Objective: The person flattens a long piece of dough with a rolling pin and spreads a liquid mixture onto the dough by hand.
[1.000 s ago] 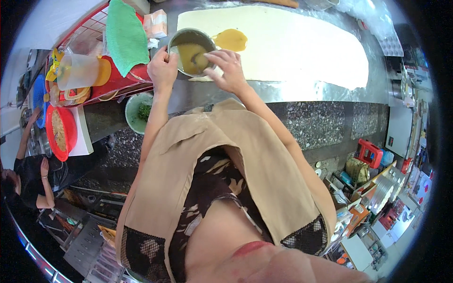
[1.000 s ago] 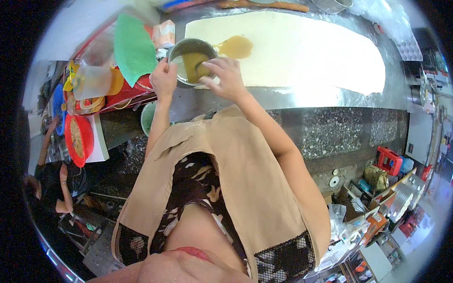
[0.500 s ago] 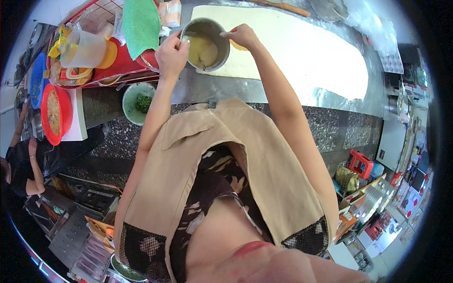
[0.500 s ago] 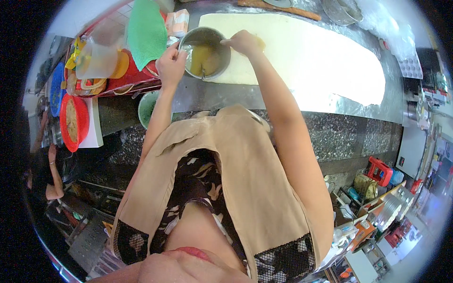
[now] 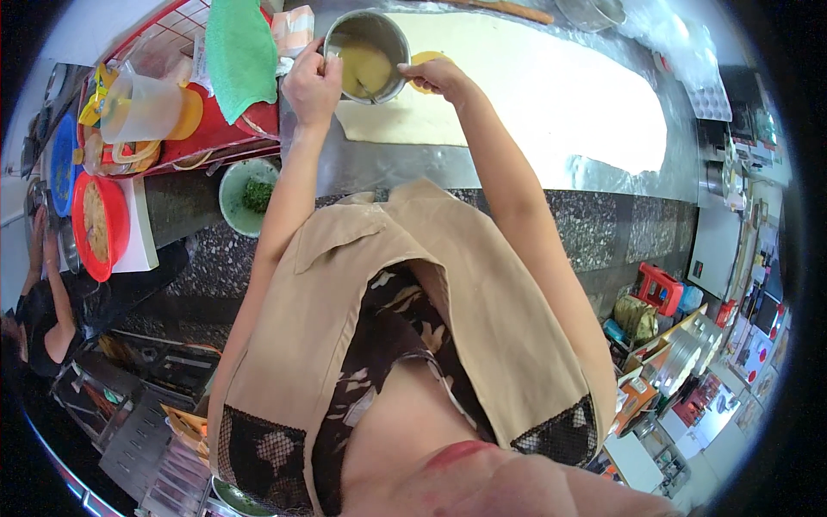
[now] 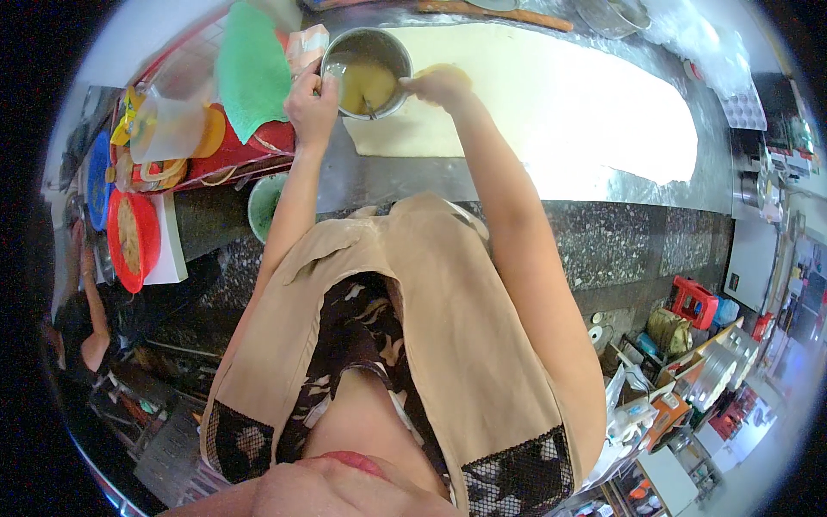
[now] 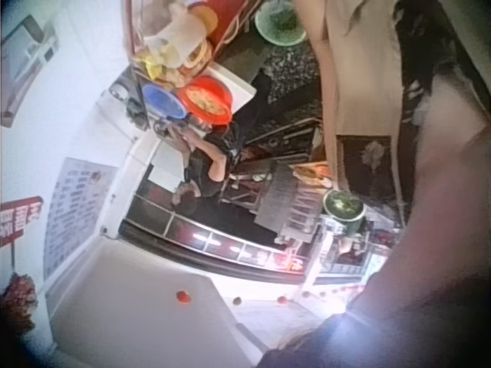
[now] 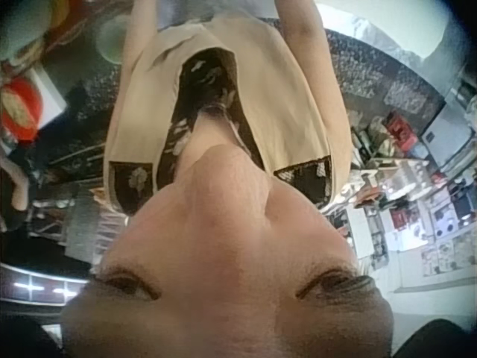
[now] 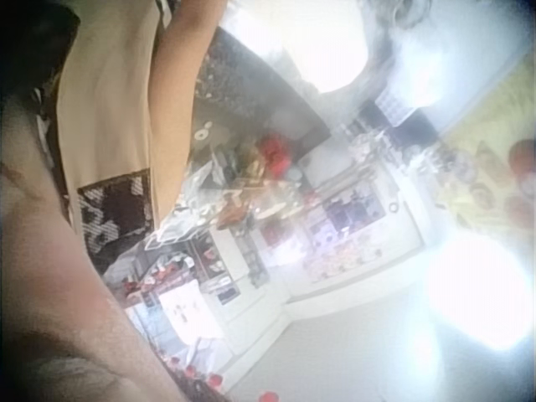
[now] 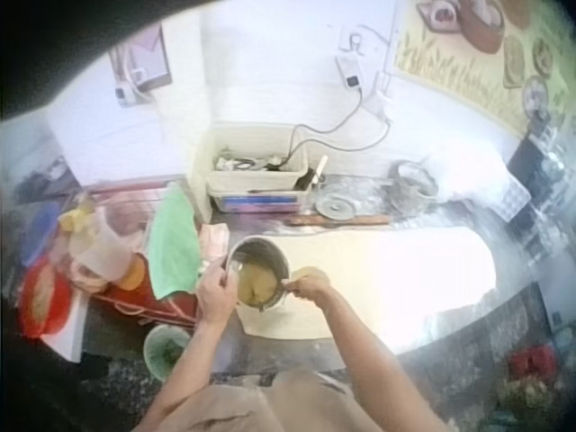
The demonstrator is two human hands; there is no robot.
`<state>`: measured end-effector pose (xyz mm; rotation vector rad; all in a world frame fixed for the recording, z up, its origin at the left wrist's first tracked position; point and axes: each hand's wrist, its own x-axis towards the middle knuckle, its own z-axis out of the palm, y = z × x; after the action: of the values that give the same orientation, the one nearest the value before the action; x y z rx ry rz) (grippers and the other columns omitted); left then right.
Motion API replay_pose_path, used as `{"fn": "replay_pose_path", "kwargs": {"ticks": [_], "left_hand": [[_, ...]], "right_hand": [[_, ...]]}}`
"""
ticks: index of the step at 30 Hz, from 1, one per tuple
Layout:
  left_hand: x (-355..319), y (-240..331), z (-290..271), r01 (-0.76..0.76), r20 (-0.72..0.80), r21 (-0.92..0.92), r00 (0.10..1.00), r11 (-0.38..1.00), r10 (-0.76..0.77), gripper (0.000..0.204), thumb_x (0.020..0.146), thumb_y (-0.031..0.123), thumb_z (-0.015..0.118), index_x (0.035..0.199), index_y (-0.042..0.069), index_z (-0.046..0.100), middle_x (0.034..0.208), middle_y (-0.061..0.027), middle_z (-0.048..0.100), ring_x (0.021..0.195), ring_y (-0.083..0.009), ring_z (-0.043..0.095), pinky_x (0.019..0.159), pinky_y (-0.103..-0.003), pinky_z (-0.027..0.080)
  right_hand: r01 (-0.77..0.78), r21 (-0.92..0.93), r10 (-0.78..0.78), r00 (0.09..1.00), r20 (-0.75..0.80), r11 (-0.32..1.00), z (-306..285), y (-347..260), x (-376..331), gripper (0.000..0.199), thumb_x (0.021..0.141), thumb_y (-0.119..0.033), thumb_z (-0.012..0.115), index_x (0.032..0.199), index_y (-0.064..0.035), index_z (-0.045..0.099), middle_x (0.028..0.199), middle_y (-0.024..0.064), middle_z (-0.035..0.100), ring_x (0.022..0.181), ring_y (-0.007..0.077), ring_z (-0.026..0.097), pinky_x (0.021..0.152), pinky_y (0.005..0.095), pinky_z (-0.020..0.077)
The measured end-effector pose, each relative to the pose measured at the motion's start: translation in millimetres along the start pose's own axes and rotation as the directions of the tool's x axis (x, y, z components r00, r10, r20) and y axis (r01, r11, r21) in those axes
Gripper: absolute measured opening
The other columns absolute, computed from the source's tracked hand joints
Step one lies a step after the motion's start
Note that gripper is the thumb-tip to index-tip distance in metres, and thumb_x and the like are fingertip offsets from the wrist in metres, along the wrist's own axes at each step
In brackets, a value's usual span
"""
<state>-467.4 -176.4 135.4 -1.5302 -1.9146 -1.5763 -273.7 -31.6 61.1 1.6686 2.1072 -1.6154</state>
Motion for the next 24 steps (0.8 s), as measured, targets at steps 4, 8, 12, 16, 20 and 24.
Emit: {"fn": "replay_pose_path", "kwargs": {"ticks": [4, 8, 12, 16, 20, 24], "left_hand": [[3.2, -2.7, 10.9, -0.002, -0.018, 0.026, 1.0, 1.0, 0.003, 0.025, 0.072, 0.01, 0.065, 0.056, 0.002, 0.046, 0.099, -0.0123, 0.07, 0.064, -0.0289, 0.063, 0.056, -0.036, 0.049], [8.8, -2.8, 22.2, -0.038, -0.069, 0.006, 0.997, 0.999, 0.039, 0.025, 0.071, 0.01, 0.065, 0.057, 0.002, 0.047, 0.099, -0.012, 0.07, 0.066, -0.0291, 0.064, 0.058, -0.036, 0.05], [10.6, -13.2, 22.2, -0.034, -0.072, 0.009, 0.997, 0.999, 0.035, 0.024, 0.071, 0.011, 0.066, 0.057, 0.002, 0.048, 0.1, -0.0125, 0.07, 0.068, -0.0298, 0.065, 0.059, -0.036, 0.05], [7.9, -17.0, 13.0, 0.012, -0.065, 0.023, 0.998, 1.0, -0.011, 0.025, 0.071, 0.011, 0.065, 0.057, 0.001, 0.047, 0.101, -0.0134, 0.069, 0.069, -0.0303, 0.064, 0.06, -0.036, 0.05], [-5.1, -26.9, -15.0, 0.172, -0.011, 0.06, 0.985, 0.983, -0.172, 0.029, 0.074, 0.008, 0.064, 0.057, -0.003, 0.044, 0.107, -0.0169, 0.068, 0.054, -0.0193, 0.052, 0.053, -0.033, 0.042], [-31.6, -29.6, -81.5, 0.414, 0.03, 0.027, 0.91, 0.91, -0.414, 0.025, 0.075, 0.006, 0.061, 0.06, -0.007, 0.046, 0.103, -0.0227, 0.067, 0.063, -0.0162, 0.058, 0.06, -0.031, 0.046]], "right_hand": [[-0.004, 0.205, -0.021, 0.993, 0.12, 0.979, 4.1, 8.8, 2.4, 0.05, 0.078, -0.058, 0.067, 0.086, -0.0091, 0.071, 0.071, 0.0013, 0.057, 0.063, 0.013, 0.05, 0.06, 0.0297, 0.0424], [-0.01, 0.276, -0.042, 0.983, 0.181, 0.961, 2.9, 11.2, -0.4, 0.05, 0.081, -0.059, 0.064, 0.091, -0.0106, 0.071, 0.075, -0.0005, 0.057, 0.065, 0.0121, 0.048, 0.061, 0.0262, 0.0402], [-0.016, 0.32, -0.062, 0.97, 0.233, 0.947, 3.2, -1.8, -20.3, 0.051, 0.081, -0.06, 0.062, 0.094, -0.0111, 0.073, 0.075, -0.0015, 0.057, 0.07, 0.0118, 0.047, 0.063, 0.025, 0.0394], [-0.053, 0.342, 0.0, 0.988, 0.153, 0.938, 1.4, 5.1, -41.8, 0.035, 0.086, -0.04, 0.067, 0.089, -0.0063, 0.073, 0.064, -0.0049, 0.054, 0.054, 0.0062, 0.042, 0.051, 0.0217, 0.0327], [-0.121, -0.196, 0.036, 0.921, -0.389, 0.973, -3.9, 43.0, -33.5, 0.039, 0.085, -0.044, 0.063, 0.09, -0.0062, 0.075, 0.082, 0.0027, 0.067, 0.077, 0.0195, 0.059, 0.075, 0.0348, 0.043], [-0.136, -0.634, -0.4, 0.671, -0.624, 0.762, 7.3, 80.4, -43.4, 0.038, 0.088, -0.036, 0.055, 0.108, -0.006, 0.067, 0.118, 0.0097, 0.062, 0.115, 0.0309, 0.053, 0.096, 0.0501, 0.0359]]}}
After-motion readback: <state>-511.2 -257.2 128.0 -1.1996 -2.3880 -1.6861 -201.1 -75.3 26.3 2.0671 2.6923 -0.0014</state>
